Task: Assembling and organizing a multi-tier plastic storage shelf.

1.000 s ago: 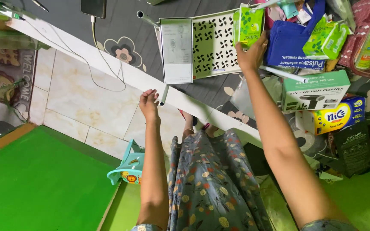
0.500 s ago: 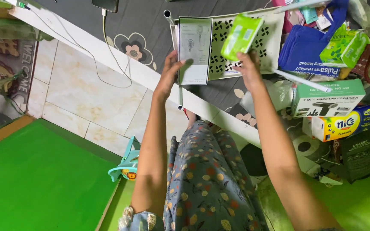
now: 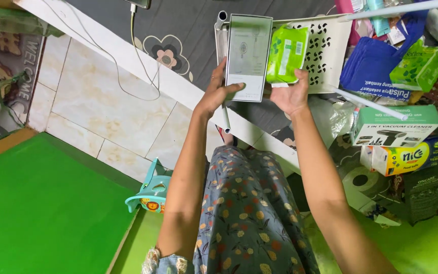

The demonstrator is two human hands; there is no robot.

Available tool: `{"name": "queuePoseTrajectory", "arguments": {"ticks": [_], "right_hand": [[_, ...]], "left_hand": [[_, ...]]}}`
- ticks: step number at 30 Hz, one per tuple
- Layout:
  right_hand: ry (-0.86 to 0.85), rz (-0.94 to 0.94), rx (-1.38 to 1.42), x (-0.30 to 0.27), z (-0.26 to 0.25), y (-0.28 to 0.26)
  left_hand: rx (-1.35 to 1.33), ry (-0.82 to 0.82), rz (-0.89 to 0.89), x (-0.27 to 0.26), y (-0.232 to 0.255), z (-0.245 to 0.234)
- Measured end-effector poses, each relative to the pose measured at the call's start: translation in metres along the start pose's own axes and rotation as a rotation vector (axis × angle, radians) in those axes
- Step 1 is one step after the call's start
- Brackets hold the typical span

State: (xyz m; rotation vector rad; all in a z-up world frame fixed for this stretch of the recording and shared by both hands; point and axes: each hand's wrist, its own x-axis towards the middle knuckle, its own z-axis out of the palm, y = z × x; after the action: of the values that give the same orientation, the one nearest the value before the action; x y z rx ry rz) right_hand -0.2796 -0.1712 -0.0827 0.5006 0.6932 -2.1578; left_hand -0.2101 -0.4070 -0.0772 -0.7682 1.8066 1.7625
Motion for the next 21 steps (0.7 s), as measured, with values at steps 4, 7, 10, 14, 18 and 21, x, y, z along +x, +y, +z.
{"name": "queuePoseTrajectory", "arguments": {"ticks": [4, 7, 10, 14, 18, 21], "right_hand": [[0.037, -0.041, -0.012, -0.011, -0.015, -0.006], [0.077, -0.136, -0.031, -0.026, -0.013, -0.016], [0.047, -0.188, -0.020, -0.050, -0.007, -0.029], [-0.010, -0.300, -0.008, -0.069, -0.002, -0.057], [-0.015, -0.493, -0.056, -0.064, -0.012, -0.093], [-0.138, -0.516, -0.131, -0.044, 0.025, -0.129]], "left_hand": [[0.060, -0.058, 0.048, -0.019, 0.023, 0.005], [0.096, -0.145, 0.081, -0.034, 0.049, 0.007], [0.231, -0.225, 0.088, -0.049, 0.077, 0.015], [0.294, -0.280, 0.246, -0.063, 0.123, 0.034], [0.331, -0.235, 0.493, -0.050, 0.144, 0.046], [0.332, -0.160, 0.609, -0.028, 0.176, 0.043]]}}
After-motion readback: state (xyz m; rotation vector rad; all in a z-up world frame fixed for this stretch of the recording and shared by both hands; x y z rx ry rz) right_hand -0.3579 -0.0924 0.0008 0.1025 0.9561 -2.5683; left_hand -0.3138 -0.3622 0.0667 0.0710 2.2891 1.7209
